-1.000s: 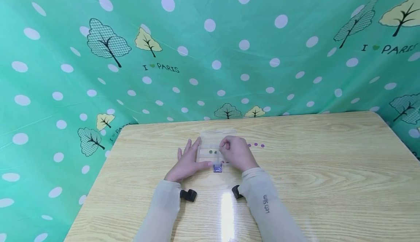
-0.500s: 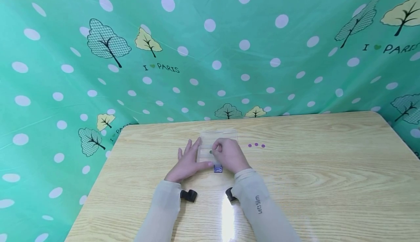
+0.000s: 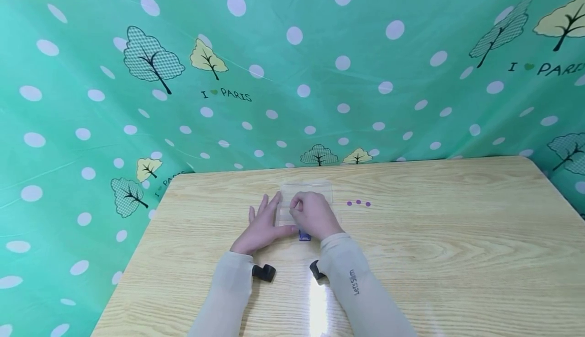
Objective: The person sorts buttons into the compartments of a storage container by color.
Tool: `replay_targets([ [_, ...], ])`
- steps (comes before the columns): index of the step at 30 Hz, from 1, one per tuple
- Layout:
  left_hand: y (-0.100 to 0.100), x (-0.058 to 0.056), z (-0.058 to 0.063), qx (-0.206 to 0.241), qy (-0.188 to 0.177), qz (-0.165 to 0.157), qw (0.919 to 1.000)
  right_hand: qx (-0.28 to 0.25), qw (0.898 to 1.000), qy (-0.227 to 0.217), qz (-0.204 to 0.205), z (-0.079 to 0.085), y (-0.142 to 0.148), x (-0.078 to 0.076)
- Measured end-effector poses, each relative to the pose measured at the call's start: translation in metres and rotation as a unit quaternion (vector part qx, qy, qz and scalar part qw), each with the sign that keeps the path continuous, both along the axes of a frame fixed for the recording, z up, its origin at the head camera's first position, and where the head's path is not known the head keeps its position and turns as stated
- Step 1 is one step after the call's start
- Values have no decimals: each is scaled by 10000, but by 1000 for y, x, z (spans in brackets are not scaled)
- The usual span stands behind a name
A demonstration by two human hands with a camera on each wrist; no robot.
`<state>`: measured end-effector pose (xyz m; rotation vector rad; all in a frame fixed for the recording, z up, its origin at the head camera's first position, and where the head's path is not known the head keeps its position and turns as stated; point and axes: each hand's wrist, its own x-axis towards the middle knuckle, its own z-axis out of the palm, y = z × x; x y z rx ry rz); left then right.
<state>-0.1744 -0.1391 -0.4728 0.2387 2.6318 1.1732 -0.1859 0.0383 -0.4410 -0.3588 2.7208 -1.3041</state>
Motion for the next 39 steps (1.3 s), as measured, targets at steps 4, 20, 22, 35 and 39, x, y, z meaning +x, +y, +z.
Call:
replay_targets([
  [4,0,0,0,38,-9,2,10000,114,9999,68,77,0,-3,-2],
  [20,0,2,2,-35,-13,-27,10000,387,9991,128,91,-1,-18,-13],
  [22,0,2,2,-47,-13,-31,10000,439,9990,93,93,-1,-19,-14],
  [35,0,1,3,12,30,-28,10000,602,9981,36,126,-5,-22,-17],
  [39,0,1,2,74,53,-22,10000,643,9978,69,150,-6,-23,-18],
])
